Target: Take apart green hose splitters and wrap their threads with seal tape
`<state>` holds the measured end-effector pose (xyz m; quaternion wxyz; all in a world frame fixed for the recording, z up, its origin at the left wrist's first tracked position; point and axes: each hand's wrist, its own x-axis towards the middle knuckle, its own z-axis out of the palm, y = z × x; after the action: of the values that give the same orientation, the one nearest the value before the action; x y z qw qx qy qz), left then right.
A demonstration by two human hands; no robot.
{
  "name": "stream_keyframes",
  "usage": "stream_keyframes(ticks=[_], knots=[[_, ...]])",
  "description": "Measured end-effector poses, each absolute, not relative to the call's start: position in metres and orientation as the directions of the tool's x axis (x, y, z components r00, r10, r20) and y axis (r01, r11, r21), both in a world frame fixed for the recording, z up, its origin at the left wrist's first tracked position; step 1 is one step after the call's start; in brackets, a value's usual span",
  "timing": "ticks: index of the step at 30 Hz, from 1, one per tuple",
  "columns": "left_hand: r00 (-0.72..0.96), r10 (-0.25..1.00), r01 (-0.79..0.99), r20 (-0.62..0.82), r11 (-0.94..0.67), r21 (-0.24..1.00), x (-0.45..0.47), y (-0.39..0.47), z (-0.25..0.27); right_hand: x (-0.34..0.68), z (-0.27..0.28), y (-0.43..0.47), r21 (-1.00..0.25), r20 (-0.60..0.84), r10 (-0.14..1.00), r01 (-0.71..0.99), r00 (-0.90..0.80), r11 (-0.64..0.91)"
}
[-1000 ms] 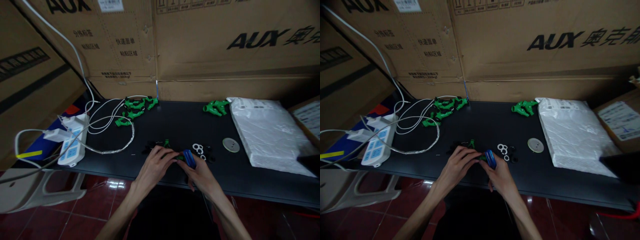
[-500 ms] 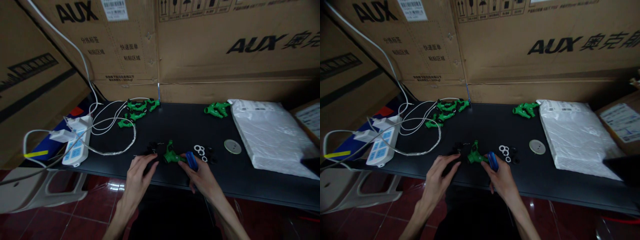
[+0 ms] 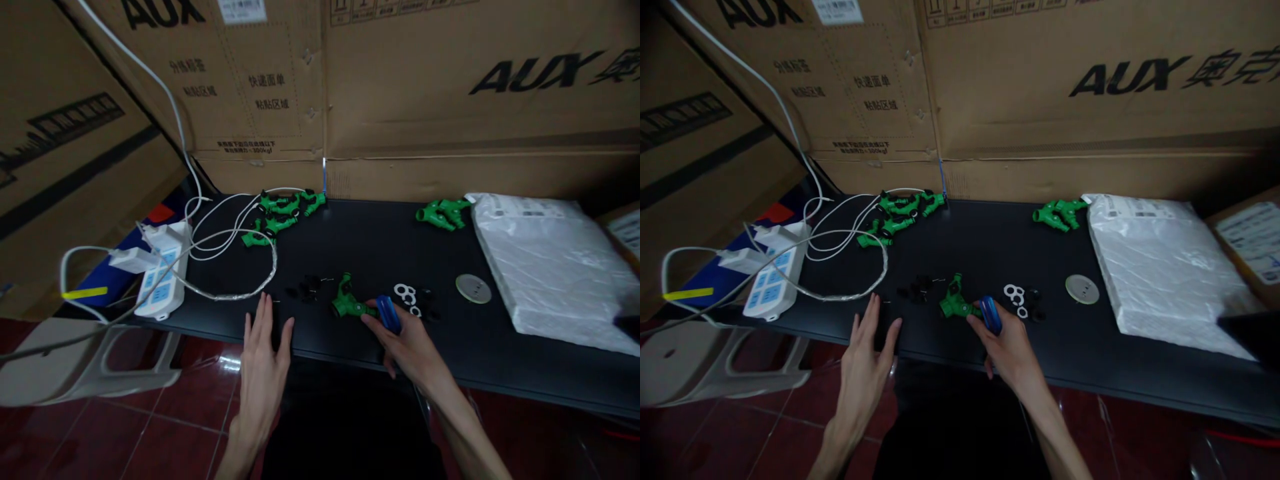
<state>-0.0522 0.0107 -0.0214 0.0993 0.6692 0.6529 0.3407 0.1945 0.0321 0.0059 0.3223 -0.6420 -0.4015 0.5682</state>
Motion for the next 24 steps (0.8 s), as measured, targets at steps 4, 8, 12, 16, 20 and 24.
stream_keyframes(ticks=[4,8,12,16,20,24], knots=[[0.036,0.956,0.834,0.292,-0.190,0.518,-0.040,0.018,-0.022,0.194,0.004,0.032,-0.867,-0.473,0.881,0.162,0.031,-0.471],[0.120,0.951,0.829,0.286,-0.254,0.498,-0.029,0.040,-0.015,0.195,0.006,0.030,-0.865,-0.471,0.881,0.178,0.038,-0.469],[0.295,0.901,0.824,0.319,-0.409,0.392,-0.025,0.069,-0.007,0.198,0.010,0.027,-0.865,-0.465,0.884,0.189,0.041,-0.464],[0.512,0.809,0.742,0.288,-0.586,0.326,-0.021,0.100,-0.006,0.201,0.011,0.024,-0.864,-0.467,0.884,0.192,0.039,-0.465],[0.558,0.755,0.664,0.345,-0.655,0.361,-0.016,0.116,-0.012,0.201,0.012,0.025,-0.864,-0.466,0.884,0.189,0.048,-0.466],[0.550,0.753,0.653,0.361,-0.657,0.377,-0.012,0.117,-0.013,0.200,0.014,0.026,-0.860,-0.468,0.881,0.195,0.071,-0.472]])
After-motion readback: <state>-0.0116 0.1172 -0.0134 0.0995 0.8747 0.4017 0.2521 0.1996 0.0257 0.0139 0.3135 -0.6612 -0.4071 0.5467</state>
